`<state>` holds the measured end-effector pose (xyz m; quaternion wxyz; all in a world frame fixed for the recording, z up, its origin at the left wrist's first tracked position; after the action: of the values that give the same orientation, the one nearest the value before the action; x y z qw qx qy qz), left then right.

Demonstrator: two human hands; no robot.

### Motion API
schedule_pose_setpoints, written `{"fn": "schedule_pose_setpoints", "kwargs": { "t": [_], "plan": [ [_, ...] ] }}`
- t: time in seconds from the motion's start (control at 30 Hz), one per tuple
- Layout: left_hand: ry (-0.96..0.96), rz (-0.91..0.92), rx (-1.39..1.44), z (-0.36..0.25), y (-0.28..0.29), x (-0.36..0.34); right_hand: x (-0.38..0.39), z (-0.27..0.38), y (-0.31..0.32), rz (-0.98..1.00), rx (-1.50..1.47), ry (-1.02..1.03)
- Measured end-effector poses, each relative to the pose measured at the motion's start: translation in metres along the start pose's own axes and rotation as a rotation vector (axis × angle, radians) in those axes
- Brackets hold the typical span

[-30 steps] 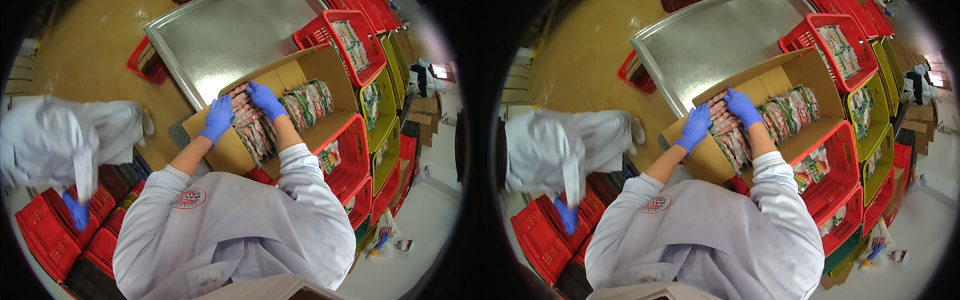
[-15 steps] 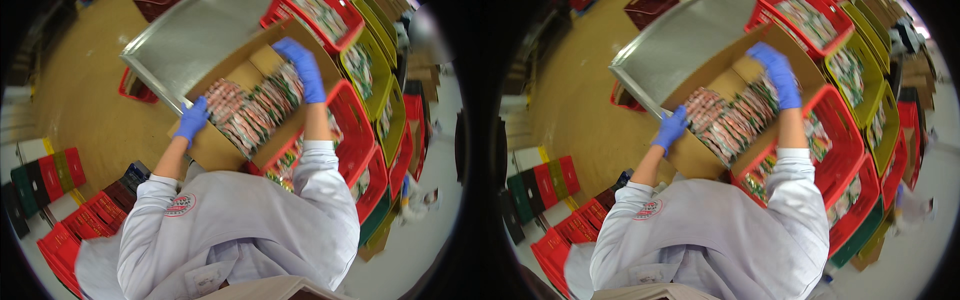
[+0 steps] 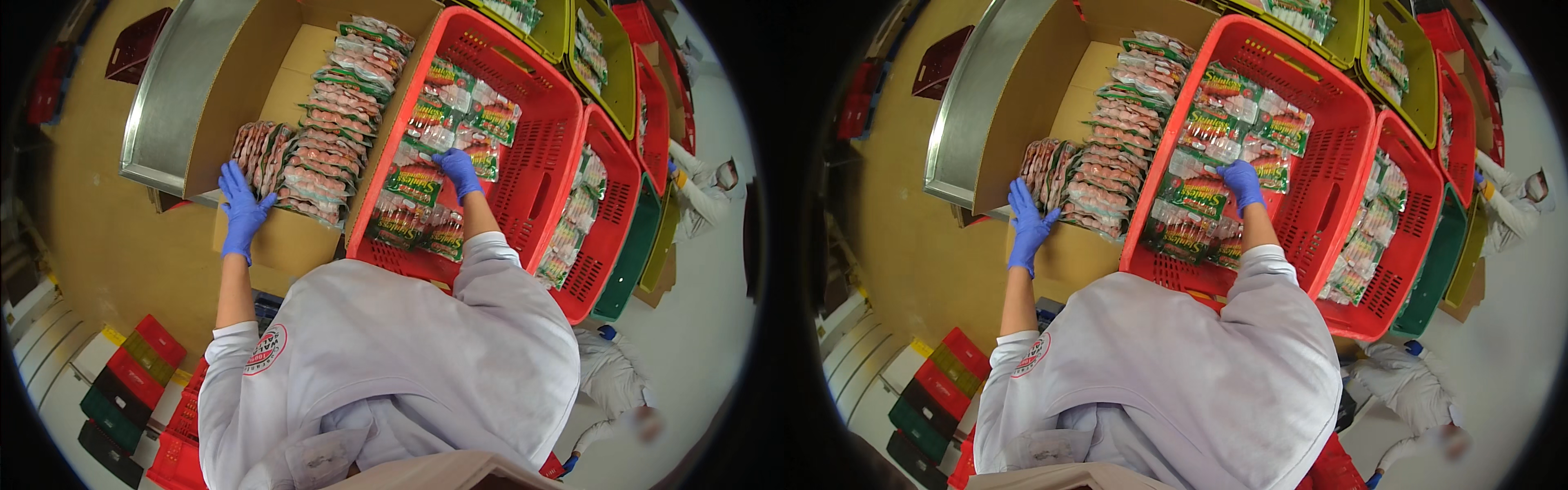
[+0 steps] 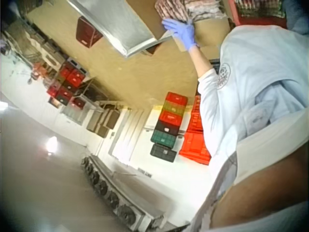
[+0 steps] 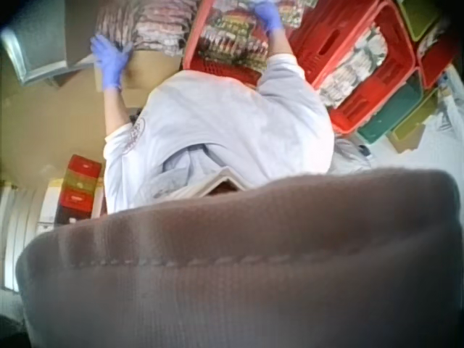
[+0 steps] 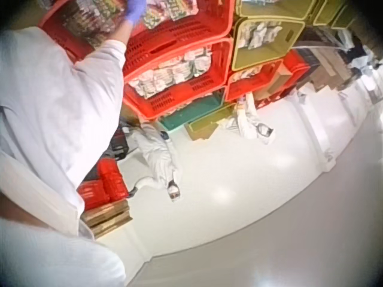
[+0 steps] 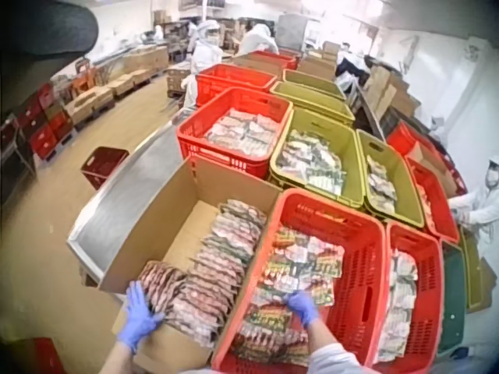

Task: The person transfers prepackaged food items from a cardboard box into red plastic baskets on a metal table. They handle the packages by hand, arranging them in rows within the baskets. The person also stacks empty plastic crates and moves a cardboard box on the table.

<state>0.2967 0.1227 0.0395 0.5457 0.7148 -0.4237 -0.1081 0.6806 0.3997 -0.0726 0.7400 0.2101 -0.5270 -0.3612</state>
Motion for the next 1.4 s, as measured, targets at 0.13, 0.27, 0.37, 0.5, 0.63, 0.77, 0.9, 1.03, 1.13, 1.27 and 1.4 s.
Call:
{"fn": "schedule_pose_setpoints", "kwargs": {
  "t": [0.13, 0.27, 0.37, 0.5, 0.63, 0.77, 0.9, 1.03, 1.13, 1.27, 1.4],
  "plan": [
    [-0.008, 0.101, -0.12, -0.021, -0.017, 0.001, -0.009, -0.054, -0.046, -0.356, -0.349, -0.21],
    [-0.014, 0.096, -0.196, -0.016, -0.027, -0.002, 0.005, -0.057, -0.08, -0.232, -0.699, -0.227],
    [-0.013, 0.081, -0.204, -0.014, -0.03, -0.002, 0.02, -0.047, -0.087, 0.077, -1.069, -0.265],
    [-0.016, 0.065, -0.229, -0.011, -0.035, -0.002, 0.042, -0.015, -0.073, 0.183, -1.178, -0.201],
    [-0.069, 0.03, -0.199, -0.01, -0.033, -0.002, 0.056, 0.0, -0.038, 0.012, -0.944, -0.035],
    [-0.142, -0.003, -0.165, -0.008, -0.03, -0.003, 0.068, 0.007, 0.006, -0.022, -0.945, 0.127],
    [-0.108, -0.029, -0.147, -0.009, -0.033, -0.002, 0.093, -0.014, 0.0, 0.135, -1.097, 0.11],
    [-0.219, -0.078, -0.136, -0.009, -0.029, 0.0, 0.105, -0.077, -0.012, 0.183, -1.021, -0.107],
    [-0.278, -0.048, -0.079, -0.009, -0.025, 0.0, 0.116, -0.095, 0.023, 0.205, -1.164, -0.097],
    [-0.279, -0.105, -0.109, 0.0, -0.033, -0.003, 0.126, -0.09, 0.01, 0.247, -0.835, -0.189],
    [-0.291, -0.073, -0.1, 0.0, -0.034, -0.006, 0.138, -0.073, 0.024, 0.207, -0.517, -0.077]
  ]
}}
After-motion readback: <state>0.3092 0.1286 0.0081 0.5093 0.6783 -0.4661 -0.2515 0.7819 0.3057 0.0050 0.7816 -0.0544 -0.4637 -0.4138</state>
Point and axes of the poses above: each hand's wrist, its own x-axis away from the middle knuckle, its own y-axis out of the back of the hand, z = x × y, the point moved 7 cm from there along -x, towards the middle knuckle, and after that the axes turned 2 degrees about x, right-handed, at the moved point
